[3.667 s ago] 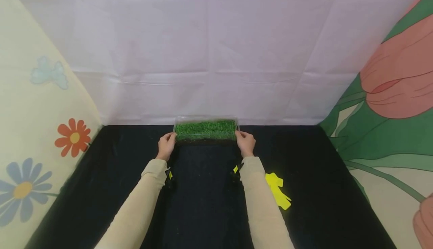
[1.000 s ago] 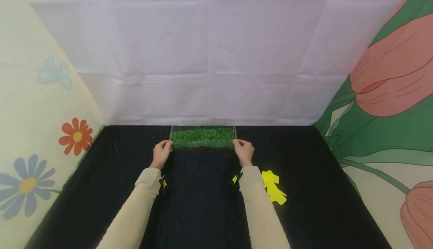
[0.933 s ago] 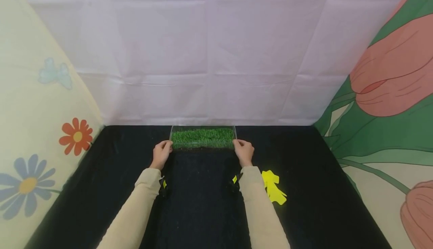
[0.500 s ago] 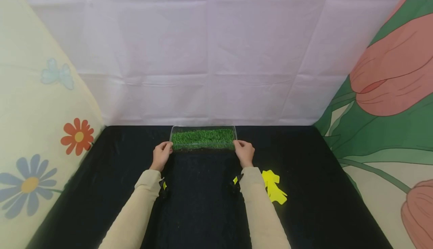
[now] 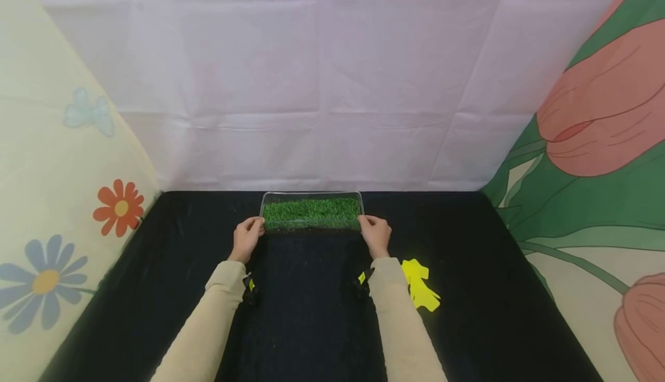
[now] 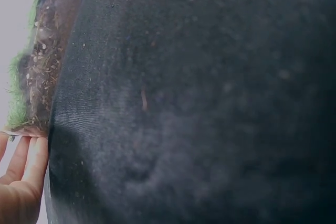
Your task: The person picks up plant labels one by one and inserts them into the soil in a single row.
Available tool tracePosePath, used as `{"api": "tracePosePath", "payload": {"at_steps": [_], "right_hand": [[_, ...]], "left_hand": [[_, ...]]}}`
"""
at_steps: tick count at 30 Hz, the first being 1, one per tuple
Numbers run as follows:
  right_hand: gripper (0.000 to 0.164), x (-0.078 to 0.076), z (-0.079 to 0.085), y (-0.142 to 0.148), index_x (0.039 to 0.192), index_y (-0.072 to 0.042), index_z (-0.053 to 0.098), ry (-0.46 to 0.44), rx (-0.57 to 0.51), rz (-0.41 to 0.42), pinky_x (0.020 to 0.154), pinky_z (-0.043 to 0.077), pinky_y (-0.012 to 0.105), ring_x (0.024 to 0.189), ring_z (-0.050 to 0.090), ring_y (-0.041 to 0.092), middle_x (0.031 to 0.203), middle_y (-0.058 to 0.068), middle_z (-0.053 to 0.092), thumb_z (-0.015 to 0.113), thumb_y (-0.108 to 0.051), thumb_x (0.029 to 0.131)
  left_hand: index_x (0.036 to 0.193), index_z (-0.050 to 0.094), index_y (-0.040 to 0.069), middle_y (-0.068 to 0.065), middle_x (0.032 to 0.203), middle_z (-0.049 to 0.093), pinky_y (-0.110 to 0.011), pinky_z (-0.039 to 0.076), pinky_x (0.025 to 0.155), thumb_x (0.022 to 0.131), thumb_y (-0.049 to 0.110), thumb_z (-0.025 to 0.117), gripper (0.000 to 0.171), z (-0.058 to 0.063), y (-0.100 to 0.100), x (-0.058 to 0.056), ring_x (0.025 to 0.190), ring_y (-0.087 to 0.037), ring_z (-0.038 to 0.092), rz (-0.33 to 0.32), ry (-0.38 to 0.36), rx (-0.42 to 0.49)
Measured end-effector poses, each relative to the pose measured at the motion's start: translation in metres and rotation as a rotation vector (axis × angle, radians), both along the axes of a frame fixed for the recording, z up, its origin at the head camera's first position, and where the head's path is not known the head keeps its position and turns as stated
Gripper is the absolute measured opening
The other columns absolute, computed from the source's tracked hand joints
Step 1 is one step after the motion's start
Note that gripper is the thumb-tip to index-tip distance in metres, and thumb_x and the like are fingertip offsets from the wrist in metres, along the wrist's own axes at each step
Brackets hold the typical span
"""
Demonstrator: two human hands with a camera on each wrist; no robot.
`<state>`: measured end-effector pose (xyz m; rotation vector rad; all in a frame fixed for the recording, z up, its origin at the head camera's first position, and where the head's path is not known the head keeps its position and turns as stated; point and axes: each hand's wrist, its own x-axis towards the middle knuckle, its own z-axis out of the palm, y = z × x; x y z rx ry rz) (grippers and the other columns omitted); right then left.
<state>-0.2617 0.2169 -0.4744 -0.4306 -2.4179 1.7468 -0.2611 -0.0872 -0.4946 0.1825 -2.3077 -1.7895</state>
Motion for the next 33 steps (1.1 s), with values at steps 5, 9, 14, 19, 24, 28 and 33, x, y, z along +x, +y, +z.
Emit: {"api": "tracePosePath", "payload": {"at_steps": [5, 9, 14, 19, 24, 28, 33], "right_hand": [[0.037, 0.002, 0.001, -0.001, 0.112, 0.001, 0.063, 0.010, 0.003, 0.000, 0.076, 0.052, 0.032, 0.096, 0.061, 0.030, 0.112, 0.020, 0.060, 0.055, -0.025, 0.087], [0.037, 0.003, 0.002, -0.002, 0.112, 0.001, 0.063, 0.017, 0.007, 0.003, 0.076, 0.052, 0.033, 0.095, 0.061, 0.031, 0.111, 0.020, 0.060, 0.056, -0.024, 0.087], [0.036, 0.004, 0.001, -0.002, 0.110, 0.001, 0.064, 0.037, 0.027, -0.001, 0.076, 0.052, 0.034, 0.092, 0.062, 0.031, 0.108, 0.021, 0.061, 0.056, -0.025, 0.088], [0.036, 0.005, 0.000, -0.002, 0.110, 0.001, 0.064, 0.055, 0.021, -0.018, 0.077, 0.051, 0.034, 0.094, 0.061, 0.030, 0.108, 0.021, 0.062, 0.056, -0.026, 0.088], [0.039, 0.004, 0.004, 0.001, 0.114, 0.002, 0.061, 0.014, -0.026, -0.010, 0.079, 0.050, 0.034, 0.103, 0.057, 0.030, 0.115, 0.021, 0.058, 0.056, -0.027, 0.088], [0.039, 0.003, 0.007, 0.003, 0.116, 0.002, 0.060, -0.009, -0.046, 0.001, 0.079, 0.051, 0.033, 0.102, 0.058, 0.031, 0.117, 0.021, 0.057, 0.057, -0.026, 0.089], [0.041, 0.002, 0.012, 0.002, 0.117, 0.003, 0.059, -0.043, -0.051, 0.017, 0.078, 0.051, 0.031, 0.101, 0.058, 0.031, 0.119, 0.022, 0.056, 0.056, -0.027, 0.089]], "left_hand": [[0.107, 0.063, -0.003, -0.020, 0.096, 0.063, -0.040, 0.050, 0.077, 0.090, 0.020, 0.055, 0.030, 0.001, -0.001, 0.001, 0.086, -0.030, 0.060, -0.004, 0.022, 0.013], [0.108, 0.063, -0.004, -0.021, 0.099, 0.063, -0.038, 0.050, 0.078, 0.090, 0.020, 0.056, 0.031, 0.001, -0.003, 0.002, 0.089, -0.032, 0.061, -0.018, 0.022, 0.036], [0.113, 0.059, -0.006, -0.023, 0.102, 0.061, -0.038, 0.049, 0.081, 0.091, 0.020, 0.055, 0.034, 0.002, -0.004, 0.005, 0.094, -0.033, 0.059, -0.061, 0.025, 0.056], [0.114, 0.058, -0.006, -0.022, 0.099, 0.061, -0.039, 0.049, 0.081, 0.093, 0.021, 0.054, 0.035, 0.004, -0.005, 0.006, 0.092, -0.034, 0.059, -0.087, 0.041, -0.001], [0.111, 0.058, -0.006, -0.021, 0.093, 0.061, -0.043, 0.048, 0.076, 0.094, 0.022, 0.051, 0.033, 0.005, -0.004, 0.005, 0.085, -0.033, 0.059, -0.093, 0.076, -0.113], [0.113, 0.057, -0.006, -0.021, 0.094, 0.061, -0.044, 0.047, 0.077, 0.095, 0.022, 0.050, 0.034, 0.004, -0.005, 0.003, 0.086, -0.033, 0.059, -0.109, 0.081, -0.126], [0.113, 0.057, -0.004, -0.020, 0.094, 0.062, -0.045, 0.046, 0.077, 0.095, 0.022, 0.050, 0.033, 0.003, -0.007, 0.001, 0.086, -0.032, 0.058, -0.102, 0.064, -0.126]]}}
